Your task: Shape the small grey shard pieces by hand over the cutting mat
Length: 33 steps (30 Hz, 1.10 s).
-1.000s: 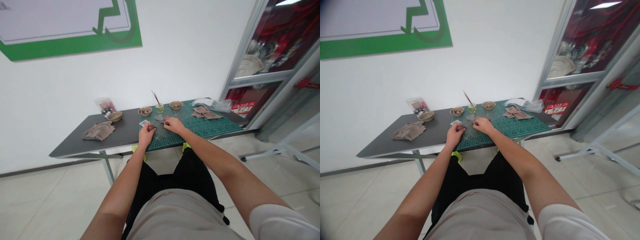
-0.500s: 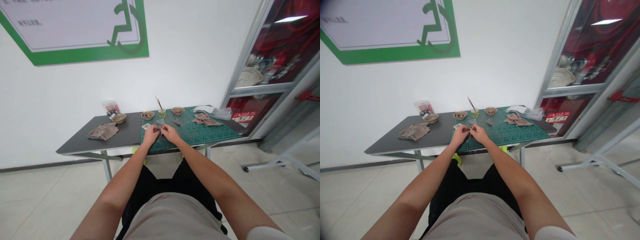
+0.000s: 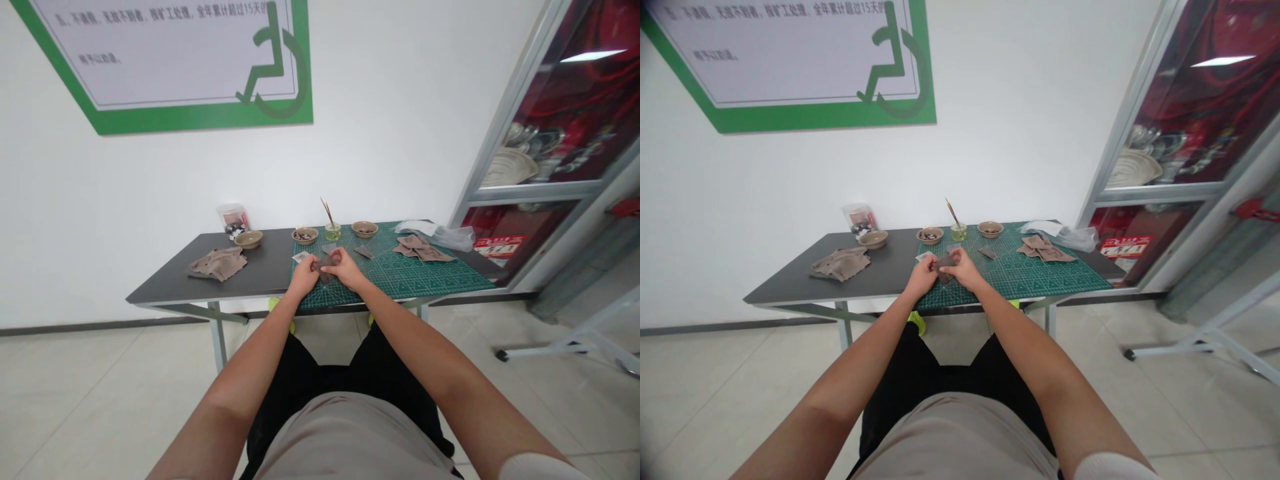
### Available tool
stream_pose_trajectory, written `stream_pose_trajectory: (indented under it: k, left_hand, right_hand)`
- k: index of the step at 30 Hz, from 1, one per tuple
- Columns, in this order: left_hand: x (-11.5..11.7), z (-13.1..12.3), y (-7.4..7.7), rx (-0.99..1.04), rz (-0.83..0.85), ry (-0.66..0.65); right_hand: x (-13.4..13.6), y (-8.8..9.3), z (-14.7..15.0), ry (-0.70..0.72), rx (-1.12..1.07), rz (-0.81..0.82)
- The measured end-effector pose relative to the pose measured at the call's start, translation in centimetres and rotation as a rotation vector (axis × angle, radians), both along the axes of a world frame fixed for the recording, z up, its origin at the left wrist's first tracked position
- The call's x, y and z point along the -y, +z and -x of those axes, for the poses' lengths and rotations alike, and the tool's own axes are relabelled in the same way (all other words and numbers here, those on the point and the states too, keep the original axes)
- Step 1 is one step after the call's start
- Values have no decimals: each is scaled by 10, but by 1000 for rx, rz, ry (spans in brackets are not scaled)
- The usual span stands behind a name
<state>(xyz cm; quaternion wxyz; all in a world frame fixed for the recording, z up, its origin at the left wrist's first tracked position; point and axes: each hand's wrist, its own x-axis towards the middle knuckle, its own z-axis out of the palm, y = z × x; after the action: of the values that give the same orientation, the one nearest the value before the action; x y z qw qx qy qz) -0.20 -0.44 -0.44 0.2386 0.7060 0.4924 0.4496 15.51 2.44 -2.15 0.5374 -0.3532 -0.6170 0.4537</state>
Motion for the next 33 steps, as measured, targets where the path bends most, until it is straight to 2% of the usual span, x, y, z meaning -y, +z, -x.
stream_pose_trajectory:
  k: [2, 5, 10, 13, 20, 30, 33]
  left_hand:
    - [0, 0, -2, 9, -9, -4]
    - [-3, 0, -6, 39, -17, -28]
    - [-8, 2, -9, 184, 8, -67]
    - [-8, 3, -9, 203, 27, -98]
    - [-4, 2, -4, 190, 57, -22]
    - [1, 1, -2, -33, -16, 72]
    - [1, 0, -3, -45, -33, 63]
  right_hand:
    - [-1, 0, 0, 55, -80, 121]
    - [0, 3, -3, 120, -83, 152]
    - [5, 7, -4, 86, -213, 219]
    - [6, 8, -4, 92, -229, 262]
    - [8, 9, -4, 157, -253, 242]
    - [8, 8, -3, 119, -78, 179]
    - [7, 5, -3, 110, -51, 164]
